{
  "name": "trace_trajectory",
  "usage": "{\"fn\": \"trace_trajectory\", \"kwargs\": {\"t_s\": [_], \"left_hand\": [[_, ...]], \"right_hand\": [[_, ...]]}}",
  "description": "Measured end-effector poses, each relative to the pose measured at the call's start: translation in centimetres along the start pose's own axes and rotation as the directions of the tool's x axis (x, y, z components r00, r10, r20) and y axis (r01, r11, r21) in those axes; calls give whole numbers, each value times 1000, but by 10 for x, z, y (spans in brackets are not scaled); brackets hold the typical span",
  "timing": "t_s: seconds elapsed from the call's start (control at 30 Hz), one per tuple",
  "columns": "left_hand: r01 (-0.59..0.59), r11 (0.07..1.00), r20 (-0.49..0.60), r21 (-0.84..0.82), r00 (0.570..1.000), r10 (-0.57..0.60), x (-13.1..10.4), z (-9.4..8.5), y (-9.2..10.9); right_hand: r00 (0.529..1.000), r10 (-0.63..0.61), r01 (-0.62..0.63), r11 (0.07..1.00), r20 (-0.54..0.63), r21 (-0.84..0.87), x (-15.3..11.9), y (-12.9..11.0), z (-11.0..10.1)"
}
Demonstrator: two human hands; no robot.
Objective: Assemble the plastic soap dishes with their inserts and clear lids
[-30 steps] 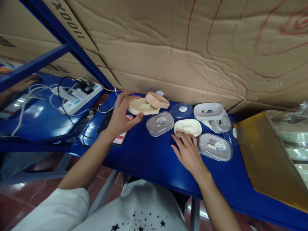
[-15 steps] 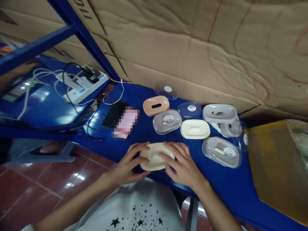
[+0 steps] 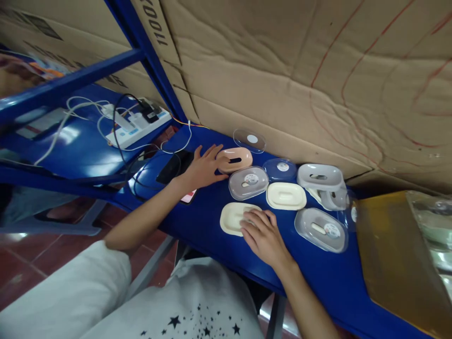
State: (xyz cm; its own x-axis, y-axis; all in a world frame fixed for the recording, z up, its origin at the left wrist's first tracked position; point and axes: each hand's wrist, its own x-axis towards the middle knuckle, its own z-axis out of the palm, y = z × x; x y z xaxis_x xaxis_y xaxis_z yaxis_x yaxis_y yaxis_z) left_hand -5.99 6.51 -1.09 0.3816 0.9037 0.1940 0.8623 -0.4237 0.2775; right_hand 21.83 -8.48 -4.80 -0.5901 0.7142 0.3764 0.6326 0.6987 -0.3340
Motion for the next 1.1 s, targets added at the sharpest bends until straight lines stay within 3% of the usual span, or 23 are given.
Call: {"fn": "trace_trajectory", "kwargs": {"t_s": [0.07, 0.13, 0.2, 0.27, 0.33, 0.43, 0.57, 0.7, 1.1], "left_hand": [[21, 999, 11, -29, 1000, -20, 8, 0, -2], [16, 998, -39, -54, 999, -18, 2, -5, -1], [-26, 994, -177, -102, 984, 8, -18, -15, 5], [-119, 978, -347, -169, 936, 53, -48, -26, 15], [-169, 959, -412, -229, 909, 62, -80, -34, 30], [-279, 919, -331, -279, 926, 180, -119, -27, 52], [-330, 900, -179, -286, 941, 288, -143, 6, 66], [-319, 911, -149, -262, 946, 288, -146, 32, 62], [-333, 939, -115, -84, 939, 323, -148, 40, 66]], "right_hand": [[999, 16, -16, 1000, -45, -13, -1, 4, -2], [994, 54, -57, 998, -98, -26, -3, 9, -8], [979, 116, -122, 992, -169, -25, -5, 14, -17], [947, 184, -191, 982, -264, 0, -9, 18, -26], [916, 213, -215, 976, -340, 31, -13, 19, -33], [941, 138, -138, 990, -309, 22, -19, 14, -39], [998, 24, -27, 999, -60, -46, -23, 9, -40], [997, 20, -14, 997, 76, -80, -24, 10, -35], [989, 10, 22, 976, 145, -219, -34, 9, -20]]}}
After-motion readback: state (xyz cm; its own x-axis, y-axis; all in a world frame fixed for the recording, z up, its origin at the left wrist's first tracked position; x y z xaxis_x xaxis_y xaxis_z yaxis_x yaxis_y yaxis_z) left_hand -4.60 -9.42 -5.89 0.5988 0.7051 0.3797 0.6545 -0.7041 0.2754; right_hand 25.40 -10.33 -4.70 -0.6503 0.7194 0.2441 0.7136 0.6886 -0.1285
